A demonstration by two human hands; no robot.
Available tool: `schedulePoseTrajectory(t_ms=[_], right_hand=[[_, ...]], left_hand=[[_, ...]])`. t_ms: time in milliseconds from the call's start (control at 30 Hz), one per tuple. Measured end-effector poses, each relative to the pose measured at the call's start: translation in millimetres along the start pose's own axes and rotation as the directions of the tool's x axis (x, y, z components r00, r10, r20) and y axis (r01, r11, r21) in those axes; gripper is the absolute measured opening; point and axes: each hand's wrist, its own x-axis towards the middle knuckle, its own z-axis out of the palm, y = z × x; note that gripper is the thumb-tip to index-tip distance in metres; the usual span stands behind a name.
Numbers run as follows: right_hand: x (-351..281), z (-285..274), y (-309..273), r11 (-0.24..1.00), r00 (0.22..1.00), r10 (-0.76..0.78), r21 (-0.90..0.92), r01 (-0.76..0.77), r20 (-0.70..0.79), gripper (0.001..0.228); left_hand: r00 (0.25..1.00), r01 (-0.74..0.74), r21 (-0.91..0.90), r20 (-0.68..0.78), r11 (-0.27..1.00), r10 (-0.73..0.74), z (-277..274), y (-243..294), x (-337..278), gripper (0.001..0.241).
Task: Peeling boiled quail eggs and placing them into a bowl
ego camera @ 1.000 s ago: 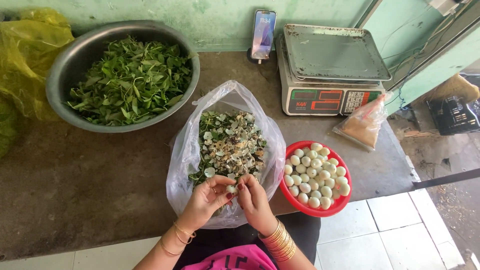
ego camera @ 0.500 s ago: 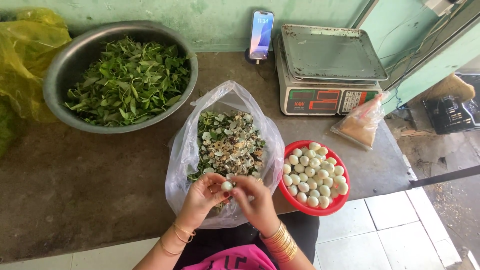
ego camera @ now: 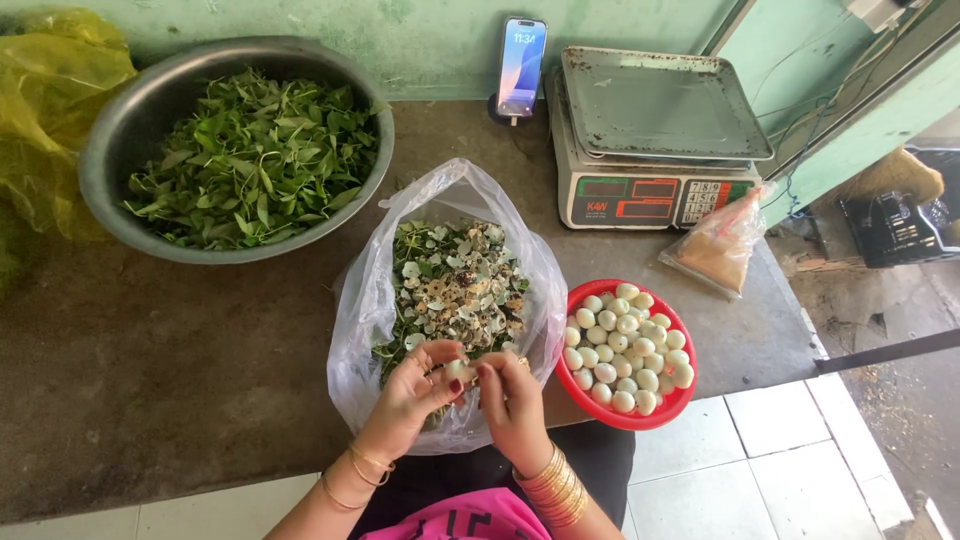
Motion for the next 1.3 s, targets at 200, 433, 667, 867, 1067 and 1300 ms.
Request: schedulePoseTrajectory(t_ms=[200, 433, 667, 867, 1067, 1300], right_hand=[[0.0, -2.5, 15.2, 0.960, 0.986, 0.166, 0.230, -0.162, 0.001, 0.019], [5.9, -4.6, 18.8, 0.947, 0.961, 0.258, 0.223, -0.231, -0.101, 0.019], [6.5, -6.9, 24.5, 0.972, 0.958, 0.233, 0.073, -0.223, -0.169, 0.018], [14.0, -4.3, -19.3, 0.936, 0.983, -0.170, -0.300, 0.183, 0.068, 0.039], [16.0, -37.8, -15.2, 0.889, 0.954, -0.294, -0.351, 0.295, 0.056, 0.026], [8.8, -152.0, 52.8, 0.578, 0.969, -0.155, -0.813, -0.067, -0.190, 0.037]], left_hand=[[0.999, -0.041, 0.160, 0.026, 0.986, 0.037, -4.0, -1.5, 0.6, 0.036], [0.994, -0.067, 0.091, 0.092, 0.994, 0.058, -7.7, 2.3, -2.0, 0.023], [0.979, -0.199, 0.127, -0.005, 0.972, 0.202, -18.4, -2.3, 0.0, 0.016], [0.961, -0.210, 0.219, -0.132, 0.953, 0.242, -7.0, -3.6, 1.8, 0.033], [0.991, -0.092, 0.250, -0.071, 0.964, 0.113, 2.2, -1.2, -0.9, 0.044], [0.792, -0.599, 0.704, 0.455, 0.380, 0.406, 51.4, 9.9, 18.9, 0.018]])
